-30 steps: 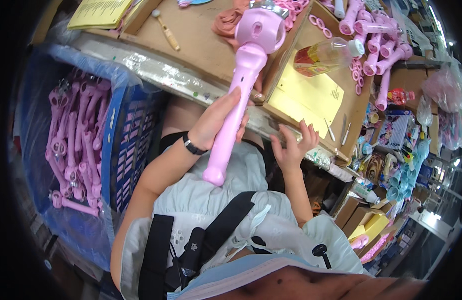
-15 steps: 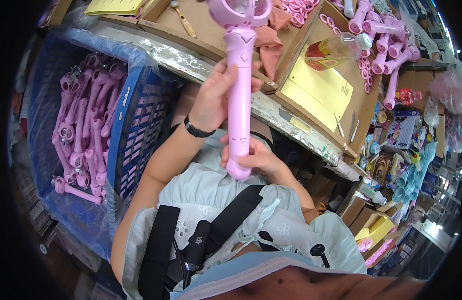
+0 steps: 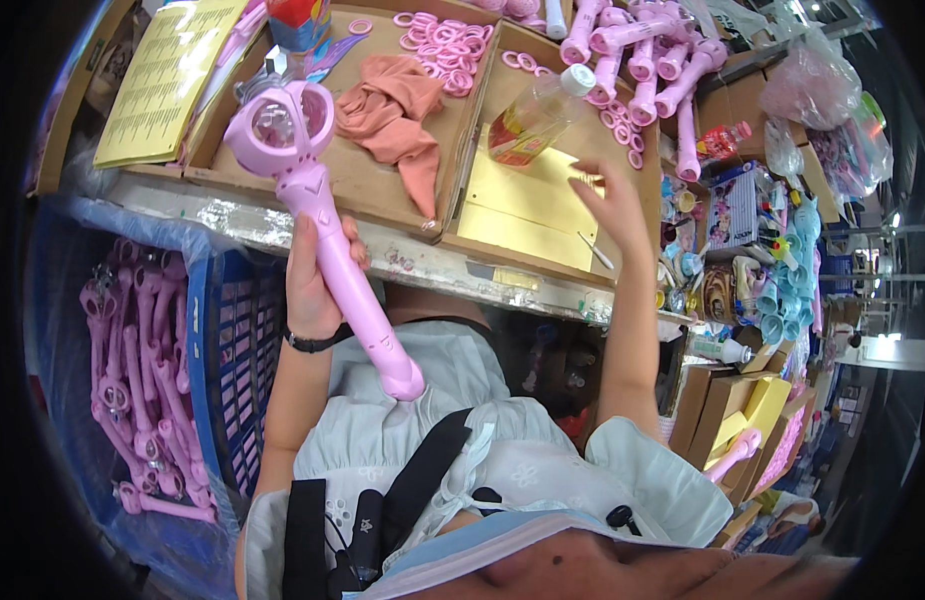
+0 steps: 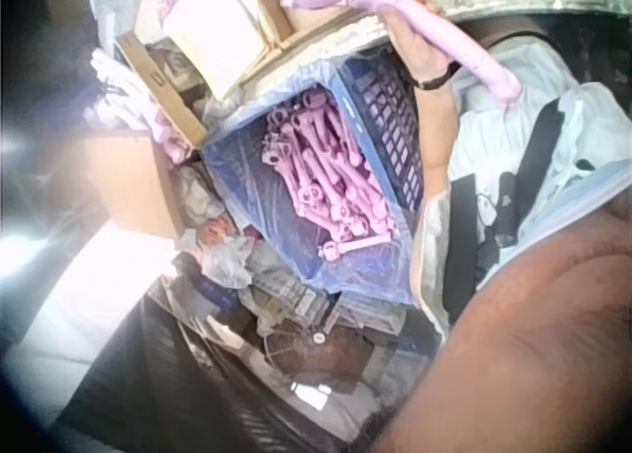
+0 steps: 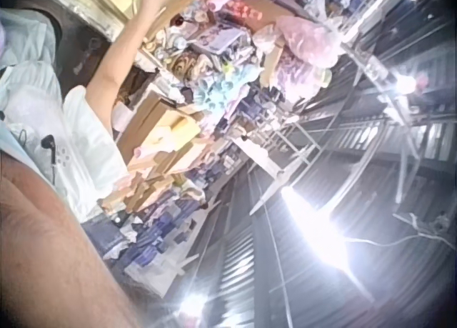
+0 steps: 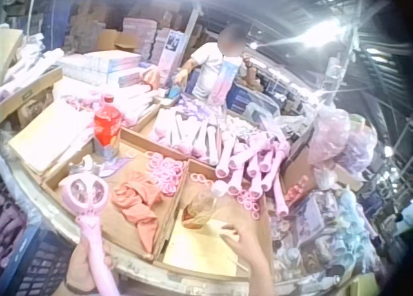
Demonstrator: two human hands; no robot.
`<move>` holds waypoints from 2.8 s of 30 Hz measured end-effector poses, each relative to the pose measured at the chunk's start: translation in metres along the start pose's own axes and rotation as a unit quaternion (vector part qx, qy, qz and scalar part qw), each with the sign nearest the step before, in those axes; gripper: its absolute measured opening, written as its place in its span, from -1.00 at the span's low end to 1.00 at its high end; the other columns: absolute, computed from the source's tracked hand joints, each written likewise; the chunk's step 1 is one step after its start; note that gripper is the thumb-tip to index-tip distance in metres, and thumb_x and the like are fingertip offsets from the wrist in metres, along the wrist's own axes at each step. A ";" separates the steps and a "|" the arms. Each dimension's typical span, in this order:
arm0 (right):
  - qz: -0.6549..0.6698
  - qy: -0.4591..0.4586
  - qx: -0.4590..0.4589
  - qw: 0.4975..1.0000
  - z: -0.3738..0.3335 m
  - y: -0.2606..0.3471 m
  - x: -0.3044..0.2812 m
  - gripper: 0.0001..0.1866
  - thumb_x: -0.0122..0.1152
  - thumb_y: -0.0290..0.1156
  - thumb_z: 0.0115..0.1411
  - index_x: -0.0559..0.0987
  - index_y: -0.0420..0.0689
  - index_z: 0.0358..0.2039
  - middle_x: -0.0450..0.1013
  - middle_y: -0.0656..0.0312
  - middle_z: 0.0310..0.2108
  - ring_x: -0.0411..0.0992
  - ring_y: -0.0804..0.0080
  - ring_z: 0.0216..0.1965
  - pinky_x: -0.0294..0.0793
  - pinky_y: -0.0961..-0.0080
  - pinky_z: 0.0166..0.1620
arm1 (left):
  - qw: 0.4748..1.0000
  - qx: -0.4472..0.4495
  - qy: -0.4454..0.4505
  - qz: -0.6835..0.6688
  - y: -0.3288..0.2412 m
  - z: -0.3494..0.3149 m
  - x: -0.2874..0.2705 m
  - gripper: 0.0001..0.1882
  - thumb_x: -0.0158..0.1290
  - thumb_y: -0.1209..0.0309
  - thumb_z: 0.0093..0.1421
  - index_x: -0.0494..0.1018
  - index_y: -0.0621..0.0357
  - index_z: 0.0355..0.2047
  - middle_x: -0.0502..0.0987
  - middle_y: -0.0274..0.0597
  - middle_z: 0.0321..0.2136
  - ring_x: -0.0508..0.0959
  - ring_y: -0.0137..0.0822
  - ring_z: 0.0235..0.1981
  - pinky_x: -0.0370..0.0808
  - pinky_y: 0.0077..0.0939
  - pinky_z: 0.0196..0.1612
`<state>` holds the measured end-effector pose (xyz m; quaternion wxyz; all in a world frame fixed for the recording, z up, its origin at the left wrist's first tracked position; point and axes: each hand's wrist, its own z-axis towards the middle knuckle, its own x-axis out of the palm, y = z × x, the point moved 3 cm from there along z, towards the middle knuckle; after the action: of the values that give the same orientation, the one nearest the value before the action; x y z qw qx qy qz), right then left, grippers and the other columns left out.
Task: The person assembles pink bubble-blowing wands by attaching clear plastic heads to pink handles, wiping the surfaces with a cloth, and using a small blade to trim excess plastic. They then test the assembled wands by activating their lights and placing them into a blue crate.
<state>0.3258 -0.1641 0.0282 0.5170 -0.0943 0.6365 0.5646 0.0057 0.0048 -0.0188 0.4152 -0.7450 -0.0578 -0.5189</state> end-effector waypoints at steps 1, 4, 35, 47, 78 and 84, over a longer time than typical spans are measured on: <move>-0.037 0.029 0.007 0.999 0.014 -0.021 -0.005 -0.67 0.26 -0.40 -0.02 0.53 -0.23 -0.21 0.50 0.11 -0.26 0.47 0.31 -0.24 0.42 0.42 -0.13 | 1.000 -0.007 -0.009 -0.005 0.001 -0.001 0.000 -0.54 -0.22 -0.01 0.30 0.20 0.11 -0.04 0.38 -0.22 -0.38 0.41 -0.43 -0.46 0.39 -0.54 -0.37; -0.099 0.113 0.016 0.989 0.044 -0.067 -0.007 -0.58 0.31 -0.36 -0.10 0.52 -0.22 -0.18 0.50 0.09 -0.25 0.46 0.28 -0.20 0.42 0.40 -0.11 | 0.999 0.016 -0.003 -0.029 -0.004 -0.006 0.002 -0.49 -0.22 -0.05 0.28 0.17 0.10 0.01 0.36 -0.23 -0.38 0.40 -0.43 -0.45 0.39 -0.56 -0.37; -0.378 -0.007 -0.122 0.918 0.008 -0.058 0.009 -0.61 0.19 -0.29 0.06 0.50 -0.08 -0.07 0.39 0.24 -0.25 0.34 0.28 -0.18 0.29 0.33 -0.17 | 0.947 0.240 0.140 -0.162 -0.047 -0.031 0.001 -0.35 0.02 0.29 0.19 0.00 -0.02 0.24 0.18 0.07 0.18 -0.06 0.10 0.29 -0.21 0.16 0.29; -0.250 -0.027 -0.065 0.966 0.005 -0.061 0.008 -0.76 0.18 -0.34 0.09 0.55 -0.17 -0.25 0.44 0.10 -0.15 0.46 0.18 -0.24 0.46 0.37 -0.21 | 0.953 0.254 0.116 -0.116 -0.048 -0.031 -0.004 -0.33 0.04 0.24 0.18 0.01 -0.02 0.23 0.21 0.03 0.17 0.01 0.07 0.28 -0.15 0.13 0.28; -0.085 -0.243 -0.044 0.965 -0.019 -0.043 -0.047 -0.88 -0.03 -0.53 0.22 0.42 -0.21 -0.23 0.40 0.09 -0.26 0.38 0.29 -0.22 0.38 0.43 -0.19 | 0.958 0.259 0.059 -0.108 -0.048 -0.035 -0.008 -0.27 0.11 0.26 0.12 -0.01 -0.06 0.23 0.16 -0.07 0.20 0.03 0.11 0.26 -0.10 0.19 0.27; -0.180 -0.292 -0.339 0.876 -0.052 0.100 -0.023 -0.76 0.14 -0.68 -0.03 0.49 -0.19 -0.29 0.45 0.13 -0.38 0.41 0.18 -0.37 0.38 0.37 -0.28 | 0.972 0.226 0.048 -0.036 -0.033 -0.030 0.003 -0.36 0.12 0.24 0.12 0.08 -0.15 0.16 0.16 -0.20 0.22 0.13 0.10 0.23 0.16 0.14 0.19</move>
<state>0.2369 -0.1829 0.0995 0.7079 -0.2077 0.1982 0.6454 -0.0311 0.0048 0.0057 0.5561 -0.6031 -0.1804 -0.5426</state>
